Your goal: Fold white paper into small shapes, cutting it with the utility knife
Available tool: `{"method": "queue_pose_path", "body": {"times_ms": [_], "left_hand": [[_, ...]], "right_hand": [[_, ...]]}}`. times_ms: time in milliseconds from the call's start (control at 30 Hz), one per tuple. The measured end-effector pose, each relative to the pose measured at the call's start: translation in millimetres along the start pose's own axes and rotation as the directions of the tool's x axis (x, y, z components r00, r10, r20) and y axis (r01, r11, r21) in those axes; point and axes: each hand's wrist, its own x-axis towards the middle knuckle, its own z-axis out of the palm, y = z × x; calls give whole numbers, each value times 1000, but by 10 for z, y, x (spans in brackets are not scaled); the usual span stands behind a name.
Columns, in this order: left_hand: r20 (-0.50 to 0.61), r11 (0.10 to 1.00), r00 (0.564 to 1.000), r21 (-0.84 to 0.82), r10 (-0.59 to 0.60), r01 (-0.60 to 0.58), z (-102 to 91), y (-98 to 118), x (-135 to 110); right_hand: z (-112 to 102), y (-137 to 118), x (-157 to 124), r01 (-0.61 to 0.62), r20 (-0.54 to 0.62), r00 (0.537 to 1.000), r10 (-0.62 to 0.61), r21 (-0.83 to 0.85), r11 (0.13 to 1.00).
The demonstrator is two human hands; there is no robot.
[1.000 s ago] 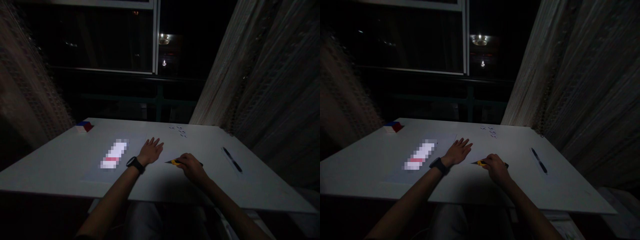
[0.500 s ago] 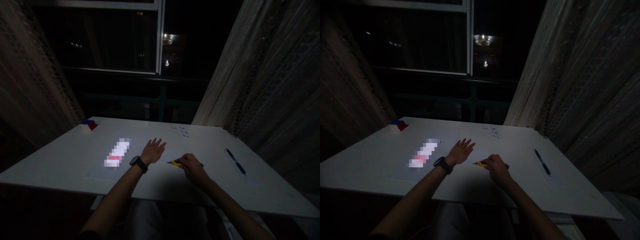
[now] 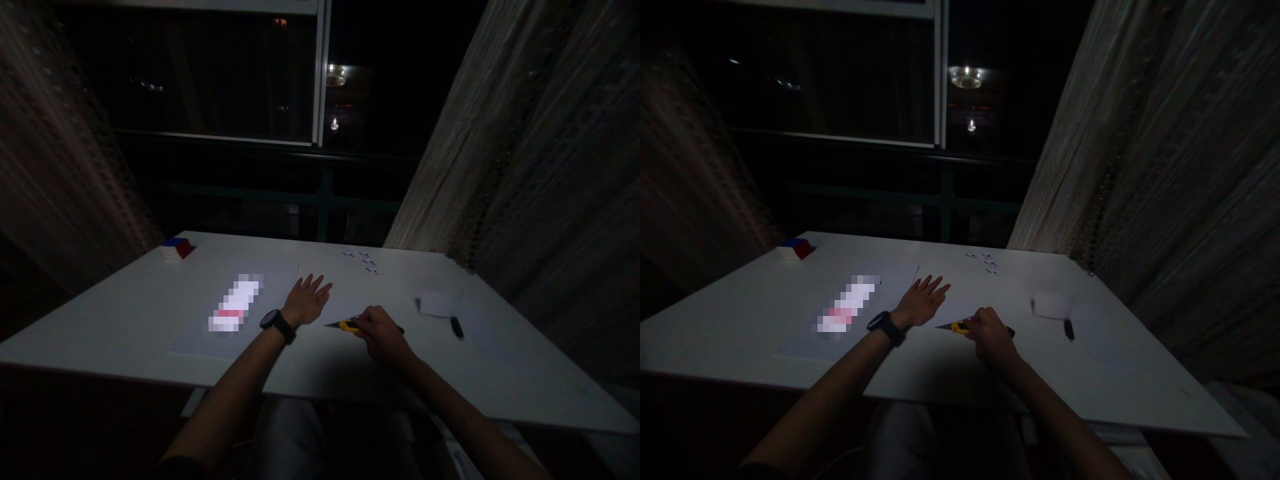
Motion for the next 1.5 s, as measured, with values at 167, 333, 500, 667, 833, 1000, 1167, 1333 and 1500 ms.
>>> {"method": "queue_pose_path", "body": {"times_ms": [167, 333, 500, 667, 833, 1000, 1167, 1333, 1500], "left_hand": [[-10, 1000, 1000, -7, 6, -6, 21, -8, 4], [-11, 1000, 1000, 5, 0, 0, 30, -8, 8], [4, 1000, 1000, 21, 1, -1, 11, 3, 9], [-2, 1000, 1000, 28, 7, -7, -7, 9, 3], [-40, 999, 999, 36, 17, -16, 28, 1, 1], [-112, 999, 993, 23, 36, -34, 55, -13, -6], [-110, 998, 993, -40, 49, -54, -5, -7, -15], [-143, 989, 989, -141, 27, -48, -89, 19, -2], [-196, 976, 980, -204, 31, -72, -83, 9, 16]], "right_hand": [[5, -34, -9, 19, 13, 1000, -19, -2, 1000], [73, -81, 9, 45, -18, 999, -45, -13, 999], [119, -127, 51, 114, -2, 993, -114, -34, 993], [91, -133, 17, 145, 20, 989, -144, -48, 988], [88, -86, 10, 165, 28, 985, -168, 76, 983], [-82, -13, -44, 86, 2, 996, -89, 232, 969], [-346, 111, 16, -98, -55, 991, 119, 293, 951], [-478, 294, 156, -383, -134, 894, 427, 265, 885], [-756, 662, 74, -651, -261, 707, 657, 121, 750]]}}
